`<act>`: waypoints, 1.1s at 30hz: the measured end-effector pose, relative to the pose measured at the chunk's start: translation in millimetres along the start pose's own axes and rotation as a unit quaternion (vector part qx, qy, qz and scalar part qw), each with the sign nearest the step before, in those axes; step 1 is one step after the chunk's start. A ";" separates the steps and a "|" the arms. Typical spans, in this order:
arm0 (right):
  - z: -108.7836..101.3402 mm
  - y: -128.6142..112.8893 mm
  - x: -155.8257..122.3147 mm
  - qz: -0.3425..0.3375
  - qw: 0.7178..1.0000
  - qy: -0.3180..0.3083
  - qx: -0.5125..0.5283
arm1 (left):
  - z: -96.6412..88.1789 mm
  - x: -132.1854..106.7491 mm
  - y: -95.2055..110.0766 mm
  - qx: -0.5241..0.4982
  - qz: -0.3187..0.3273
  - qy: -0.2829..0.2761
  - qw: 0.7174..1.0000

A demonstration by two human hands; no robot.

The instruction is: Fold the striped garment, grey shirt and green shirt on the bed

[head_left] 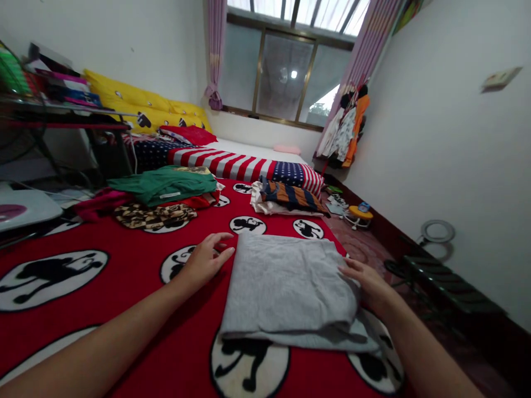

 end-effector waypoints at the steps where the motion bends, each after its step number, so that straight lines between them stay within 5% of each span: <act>1: -3.6 -0.9 -2.5 -0.018 0.999 -0.005 -0.032 | 3.5 -3.5 2.8 0.012 0.011 -0.008 1.000; 7: -7.4 -24.1 -14.4 -0.062 0.996 -0.021 -0.061 | 23.8 -25.1 21.0 0.088 0.052 -0.054 0.993; 13: -22.2 -6.8 -20.9 -0.014 0.993 -0.009 -0.114 | 29.8 -30.7 24.2 0.107 0.056 -0.076 0.990; 18: -17.4 -12.5 -49.1 -0.037 0.986 -0.080 -0.141 | 31.0 -33.0 25.8 0.101 0.040 -0.091 0.990; 23: -31.2 -6.9 -61.9 -0.039 0.987 -0.079 -0.135 | 37.7 -37.8 27.4 0.099 0.054 -0.115 0.987; 26: -42.1 -8.7 -46.8 -0.071 0.952 -0.065 -0.291 | 40.5 -39.0 24.8 0.113 0.042 -0.114 0.986; 29: -39.5 -40.6 -23.5 -0.161 0.894 0.011 -0.417 | 37.8 -42.0 30.9 0.155 0.053 -0.077 0.983; 33: 12.0 -77.3 6.7 -0.246 0.854 0.021 -0.458 | 39.1 -54.3 57.0 0.227 0.167 -0.039 0.959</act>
Point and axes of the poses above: each hand's wrist, its own x-axis towards the middle knuckle, its own z-axis out of the palm, y = z × x, the point moved 10 cm from there along x, towards the middle knuckle, and after that the axes turned 6 degrees about -z, right-handed, at the moved point
